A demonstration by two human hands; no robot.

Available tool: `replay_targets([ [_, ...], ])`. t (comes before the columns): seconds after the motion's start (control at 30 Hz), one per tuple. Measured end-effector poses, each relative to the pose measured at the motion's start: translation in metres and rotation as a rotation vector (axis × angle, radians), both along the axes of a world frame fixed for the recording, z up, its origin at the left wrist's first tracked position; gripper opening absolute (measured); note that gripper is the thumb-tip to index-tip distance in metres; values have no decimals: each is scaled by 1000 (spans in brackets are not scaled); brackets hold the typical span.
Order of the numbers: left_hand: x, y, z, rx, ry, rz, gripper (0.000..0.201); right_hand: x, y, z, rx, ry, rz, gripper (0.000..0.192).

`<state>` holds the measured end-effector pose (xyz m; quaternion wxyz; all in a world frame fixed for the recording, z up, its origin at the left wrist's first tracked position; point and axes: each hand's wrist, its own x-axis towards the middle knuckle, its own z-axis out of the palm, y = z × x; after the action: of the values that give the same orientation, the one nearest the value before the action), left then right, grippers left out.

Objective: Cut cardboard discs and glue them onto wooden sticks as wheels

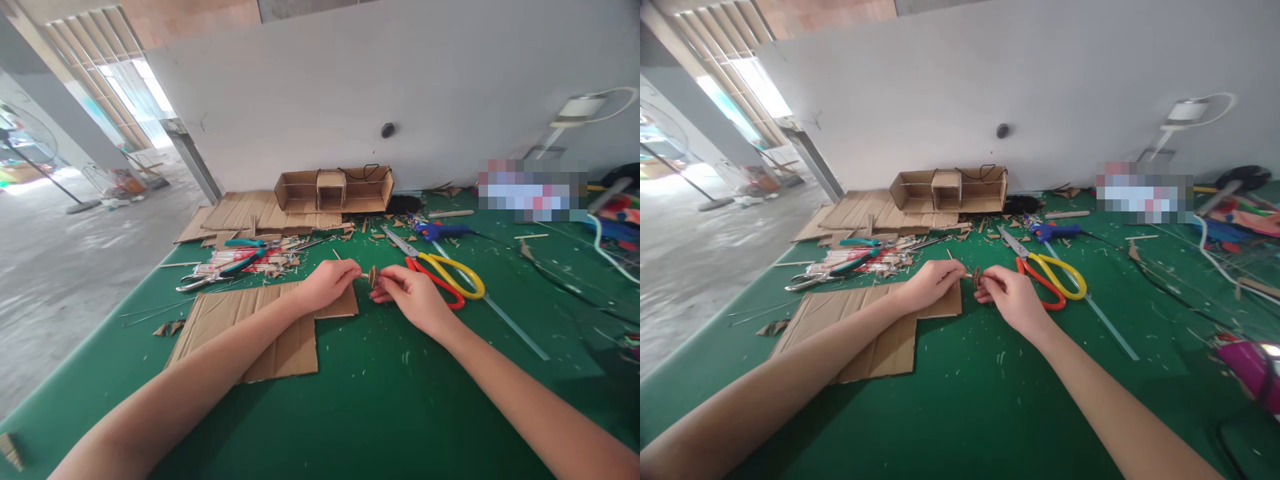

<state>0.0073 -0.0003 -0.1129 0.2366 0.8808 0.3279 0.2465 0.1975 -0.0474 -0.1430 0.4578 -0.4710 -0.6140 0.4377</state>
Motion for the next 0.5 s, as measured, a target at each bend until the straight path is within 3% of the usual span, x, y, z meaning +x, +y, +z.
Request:
replay_targets([
  [0.5, 1, -4, 0, 14, 45, -15, 27, -3, -6, 12, 172, -376, 40, 18],
])
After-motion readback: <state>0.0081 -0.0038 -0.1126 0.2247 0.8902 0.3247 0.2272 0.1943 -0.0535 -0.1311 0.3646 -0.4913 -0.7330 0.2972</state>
